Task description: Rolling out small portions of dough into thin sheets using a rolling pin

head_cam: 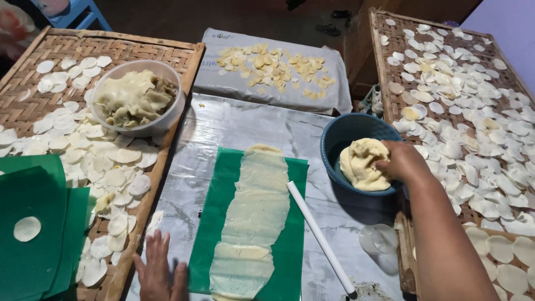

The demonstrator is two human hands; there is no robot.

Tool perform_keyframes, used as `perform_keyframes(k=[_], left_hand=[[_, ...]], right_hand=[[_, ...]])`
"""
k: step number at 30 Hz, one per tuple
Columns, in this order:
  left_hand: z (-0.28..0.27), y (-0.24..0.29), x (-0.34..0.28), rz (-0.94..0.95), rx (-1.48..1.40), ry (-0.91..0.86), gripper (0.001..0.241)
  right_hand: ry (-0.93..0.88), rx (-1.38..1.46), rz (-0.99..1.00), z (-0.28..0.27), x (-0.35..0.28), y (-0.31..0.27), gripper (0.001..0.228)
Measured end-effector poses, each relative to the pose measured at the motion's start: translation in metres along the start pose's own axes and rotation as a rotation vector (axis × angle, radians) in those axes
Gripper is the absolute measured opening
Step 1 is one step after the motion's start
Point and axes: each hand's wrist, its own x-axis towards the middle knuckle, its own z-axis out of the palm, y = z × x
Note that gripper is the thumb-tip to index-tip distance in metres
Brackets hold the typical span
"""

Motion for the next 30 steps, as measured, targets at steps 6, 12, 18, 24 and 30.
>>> perform_keyframes(k=[6,12,18,24,30], left_hand=[[0.051,0.154,0.117,0.562,-0.024,-0.229,0.068],[0.164,0.222,0.186,0.820,-0.046,-0.424,0.075],[0.222,0.248,0.239,0.622,0.266,-0.500,0.071],[0.277,0.237,0.232,0.517,0.377,-0.615,0.066],[0.276,0.240,0.232,0.520,0.424,-0.622,0.066]], right_hand=[[0.281,-0.039,-0.151,0.033,0.024,0.027,0.035],[-0.028,0.142,-0.133,0.041,0.032,0.056,0.062],[-0.002,-0.056,-0.266,0.009,-0.013,-0.036,0.038],[0.221,-0.195,-0.421,0.131,0.052,-0.031,0.015],[0.075,-0.088,-0.302,0.090,0.028,-0.033,0.029]])
